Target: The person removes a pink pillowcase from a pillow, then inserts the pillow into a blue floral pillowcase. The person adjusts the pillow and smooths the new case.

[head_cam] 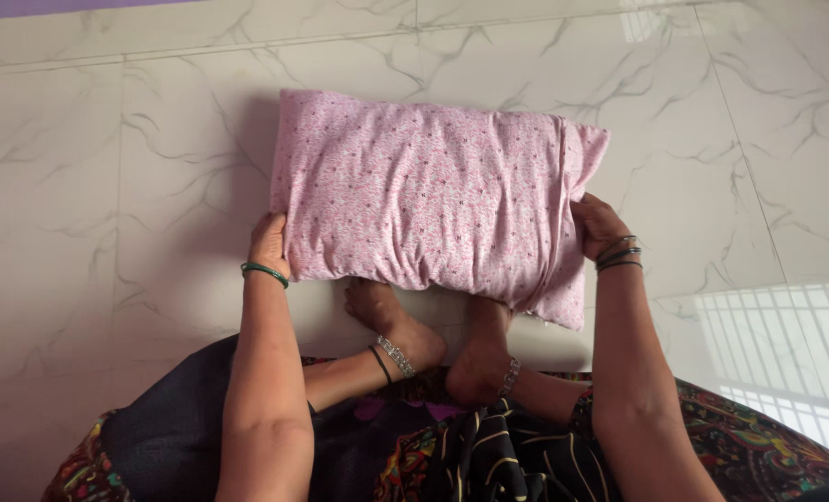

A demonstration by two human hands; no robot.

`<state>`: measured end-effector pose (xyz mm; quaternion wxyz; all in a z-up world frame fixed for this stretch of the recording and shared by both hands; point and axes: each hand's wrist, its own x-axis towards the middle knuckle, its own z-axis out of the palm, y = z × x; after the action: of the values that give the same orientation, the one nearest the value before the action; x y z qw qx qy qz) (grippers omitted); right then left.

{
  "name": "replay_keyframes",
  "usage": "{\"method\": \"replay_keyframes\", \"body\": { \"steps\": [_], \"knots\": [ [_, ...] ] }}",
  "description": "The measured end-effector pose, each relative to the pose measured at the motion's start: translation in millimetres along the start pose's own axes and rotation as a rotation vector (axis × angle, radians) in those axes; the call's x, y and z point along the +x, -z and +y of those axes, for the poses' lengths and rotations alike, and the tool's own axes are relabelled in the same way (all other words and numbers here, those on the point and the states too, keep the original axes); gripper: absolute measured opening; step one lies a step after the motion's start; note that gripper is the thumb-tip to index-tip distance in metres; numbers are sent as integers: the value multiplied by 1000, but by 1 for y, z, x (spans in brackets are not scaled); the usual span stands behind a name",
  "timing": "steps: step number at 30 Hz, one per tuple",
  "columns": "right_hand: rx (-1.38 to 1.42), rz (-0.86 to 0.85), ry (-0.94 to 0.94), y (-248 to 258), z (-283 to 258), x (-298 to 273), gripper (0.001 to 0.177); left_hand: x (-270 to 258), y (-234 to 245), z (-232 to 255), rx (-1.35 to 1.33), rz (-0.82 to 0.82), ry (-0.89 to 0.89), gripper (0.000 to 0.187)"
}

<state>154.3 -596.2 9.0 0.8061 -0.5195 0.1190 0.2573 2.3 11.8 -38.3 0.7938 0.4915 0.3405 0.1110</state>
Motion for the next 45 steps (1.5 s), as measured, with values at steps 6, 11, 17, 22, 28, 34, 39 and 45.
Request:
{"method": "replay_keyframes", "body": {
  "steps": [6,11,17,22,28,34,39,45],
  "knots": [
    [-114,-52,458,-22,-44,-35,38,-9,-16,27,-129,-91,-163,44],
    [23,-161,772,-16,-80,-54,36,-1,-28,57,-319,-237,-500,50],
    [-304,156,850,8,-46,-43,38,-9,21,21,-165,235,173,48],
    [109,615,-7,27,17,-40,41,-25,35,-12,138,311,381,71],
    [-178,703,187,14,14,-24,57,-46,19,24,213,-92,326,74],
    [-268,653,351,19,25,0,64,-73,7,39,154,-103,232,74],
    [-1164,991,819,8,23,22,49,-71,2,21,545,220,444,59],
    [-2051,188,808,-218,126,21,77,-85,-18,-5,1249,415,-115,42]
  ]
}}
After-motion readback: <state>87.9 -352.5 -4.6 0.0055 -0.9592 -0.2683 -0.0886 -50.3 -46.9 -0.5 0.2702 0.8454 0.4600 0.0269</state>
